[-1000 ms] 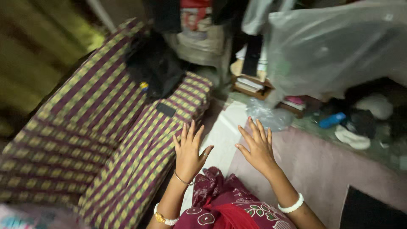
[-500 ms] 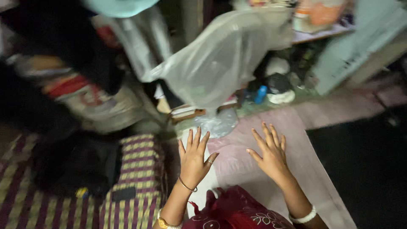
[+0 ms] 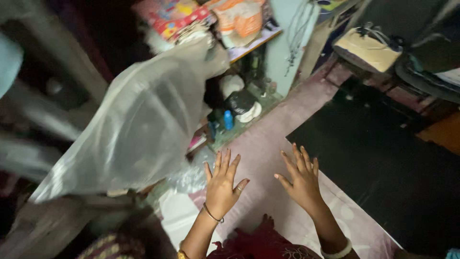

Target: The person packs a brown backpack with a laptop, a white charger with cable, and a small brown box. They place each item into the bag on the bed, then close the bag.

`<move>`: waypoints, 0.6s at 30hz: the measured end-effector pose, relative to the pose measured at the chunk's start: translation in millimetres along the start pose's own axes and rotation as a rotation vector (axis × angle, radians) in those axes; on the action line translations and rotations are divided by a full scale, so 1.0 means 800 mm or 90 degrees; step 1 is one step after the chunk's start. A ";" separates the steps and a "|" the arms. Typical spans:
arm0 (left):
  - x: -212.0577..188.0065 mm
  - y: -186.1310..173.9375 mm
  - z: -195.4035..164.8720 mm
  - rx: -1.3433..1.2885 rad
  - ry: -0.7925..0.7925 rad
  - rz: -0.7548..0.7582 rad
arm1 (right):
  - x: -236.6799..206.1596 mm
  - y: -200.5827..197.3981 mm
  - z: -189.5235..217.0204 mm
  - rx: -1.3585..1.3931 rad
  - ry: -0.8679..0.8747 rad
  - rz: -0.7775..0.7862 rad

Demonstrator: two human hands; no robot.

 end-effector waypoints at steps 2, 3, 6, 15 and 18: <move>0.033 0.027 -0.013 -0.018 0.019 0.022 | 0.010 -0.002 -0.032 -0.014 0.033 0.009; 0.053 0.040 -0.017 -0.027 0.025 0.035 | 0.018 -0.003 -0.048 -0.023 0.040 0.008; 0.104 0.073 -0.037 -0.051 0.051 0.049 | 0.036 -0.011 -0.092 -0.043 0.066 0.008; 0.204 0.146 -0.076 -0.092 0.092 0.088 | 0.082 -0.013 -0.176 -0.061 0.115 0.003; 0.231 0.161 -0.080 -0.094 0.104 0.100 | 0.104 -0.004 -0.192 -0.059 0.121 0.001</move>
Point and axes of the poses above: each hand's wrist, its own x-axis towards the middle knuckle, its own y-axis out of the palm, z = x × y, the point moved 2 cm from there along x, towards the middle knuckle, and after that the axes turned 2 degrees about -x, right-handed, at the moved point
